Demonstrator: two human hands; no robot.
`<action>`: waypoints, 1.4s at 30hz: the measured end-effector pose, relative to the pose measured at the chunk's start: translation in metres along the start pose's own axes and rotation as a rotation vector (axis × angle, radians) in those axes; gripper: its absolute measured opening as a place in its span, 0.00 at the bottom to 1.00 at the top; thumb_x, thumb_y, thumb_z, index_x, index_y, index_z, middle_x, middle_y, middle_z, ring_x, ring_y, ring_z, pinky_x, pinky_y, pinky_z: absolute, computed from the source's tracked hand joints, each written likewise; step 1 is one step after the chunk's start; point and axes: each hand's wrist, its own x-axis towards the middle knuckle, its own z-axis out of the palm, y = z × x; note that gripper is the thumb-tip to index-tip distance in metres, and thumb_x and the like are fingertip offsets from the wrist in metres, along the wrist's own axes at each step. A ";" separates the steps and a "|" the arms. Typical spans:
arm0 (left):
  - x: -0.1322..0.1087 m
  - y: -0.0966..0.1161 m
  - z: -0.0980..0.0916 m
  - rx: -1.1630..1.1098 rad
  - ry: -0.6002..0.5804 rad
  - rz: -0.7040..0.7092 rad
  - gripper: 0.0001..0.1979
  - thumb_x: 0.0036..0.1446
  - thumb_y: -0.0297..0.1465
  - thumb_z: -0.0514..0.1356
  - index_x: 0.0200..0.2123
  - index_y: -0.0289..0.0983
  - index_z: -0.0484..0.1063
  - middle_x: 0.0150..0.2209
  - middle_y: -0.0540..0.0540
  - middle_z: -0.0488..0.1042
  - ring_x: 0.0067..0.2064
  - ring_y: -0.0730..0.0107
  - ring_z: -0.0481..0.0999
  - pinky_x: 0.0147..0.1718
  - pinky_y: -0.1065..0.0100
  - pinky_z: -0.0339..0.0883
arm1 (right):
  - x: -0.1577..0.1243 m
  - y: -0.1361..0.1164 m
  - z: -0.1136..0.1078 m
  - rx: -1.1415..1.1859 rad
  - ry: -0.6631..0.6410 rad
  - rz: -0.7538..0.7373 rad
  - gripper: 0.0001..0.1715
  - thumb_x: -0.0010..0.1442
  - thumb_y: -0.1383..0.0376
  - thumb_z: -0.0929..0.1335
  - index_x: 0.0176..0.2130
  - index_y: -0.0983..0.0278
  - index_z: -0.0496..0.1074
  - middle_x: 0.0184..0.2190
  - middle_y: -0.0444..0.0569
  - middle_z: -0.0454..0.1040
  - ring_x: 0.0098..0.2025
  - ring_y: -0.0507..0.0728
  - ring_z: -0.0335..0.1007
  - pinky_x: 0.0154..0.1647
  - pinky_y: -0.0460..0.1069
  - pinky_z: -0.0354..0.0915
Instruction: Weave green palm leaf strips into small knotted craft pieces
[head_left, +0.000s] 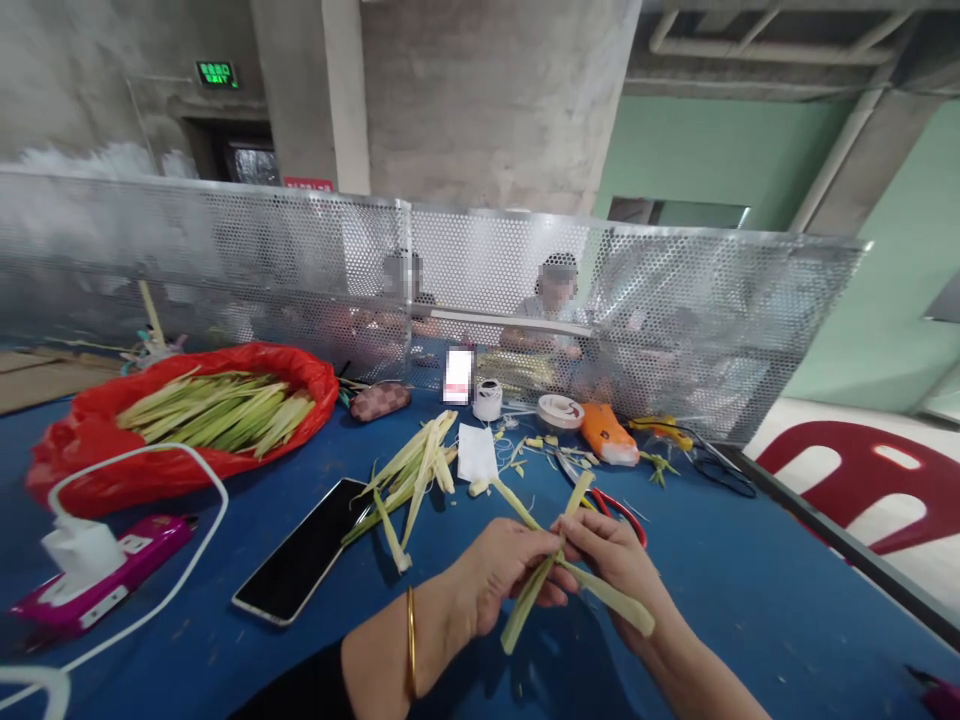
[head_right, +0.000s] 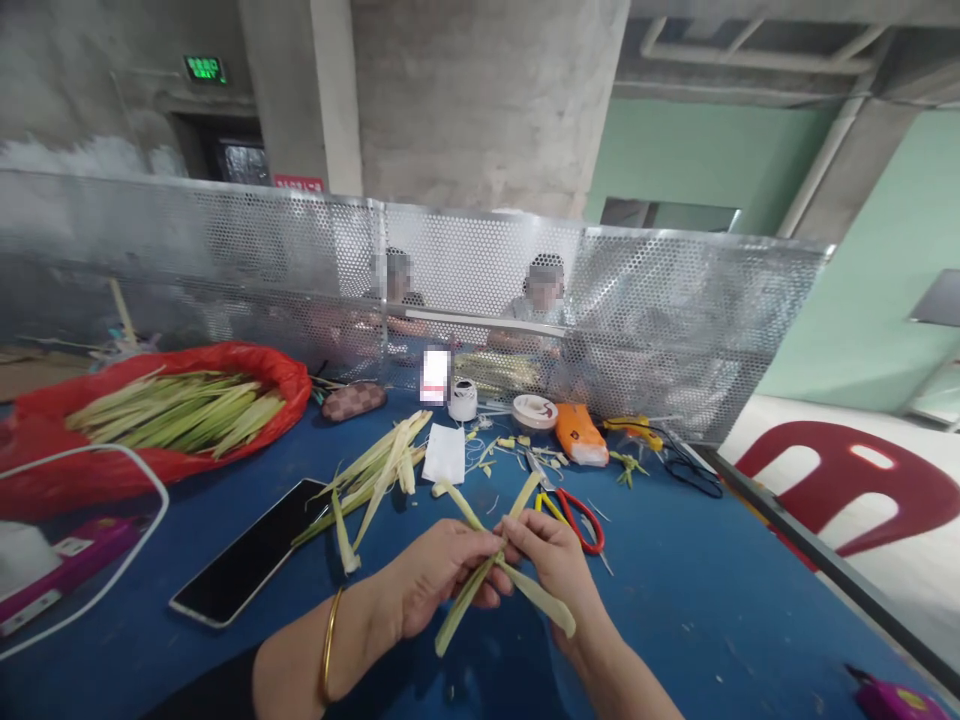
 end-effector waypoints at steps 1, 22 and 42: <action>0.001 -0.002 0.001 -0.005 0.004 0.013 0.15 0.44 0.37 0.64 0.32 0.30 0.78 0.23 0.44 0.77 0.22 0.75 0.73 0.29 0.72 0.67 | -0.001 0.000 0.002 0.009 0.017 -0.010 0.23 0.43 0.50 0.77 0.24 0.68 0.76 0.16 0.41 0.64 0.20 0.49 0.58 0.21 0.45 0.56; 0.002 0.006 0.002 -0.272 0.197 0.342 0.19 0.37 0.32 0.70 0.36 0.32 0.79 0.27 0.44 0.80 0.36 0.62 0.78 0.43 0.64 0.68 | -0.007 0.015 0.018 -0.117 0.097 -0.106 0.22 0.42 0.49 0.76 0.29 0.64 0.78 0.28 0.50 0.77 0.35 0.61 0.73 0.37 0.50 0.68; 0.001 0.004 0.001 -0.274 0.194 0.340 0.17 0.39 0.33 0.71 0.35 0.33 0.79 0.30 0.44 0.79 0.41 0.61 0.77 0.47 0.65 0.65 | -0.021 -0.007 0.025 -0.334 -0.107 -0.292 0.20 0.56 0.55 0.69 0.18 0.61 0.70 0.27 0.50 0.72 0.44 0.63 0.69 0.48 0.53 0.64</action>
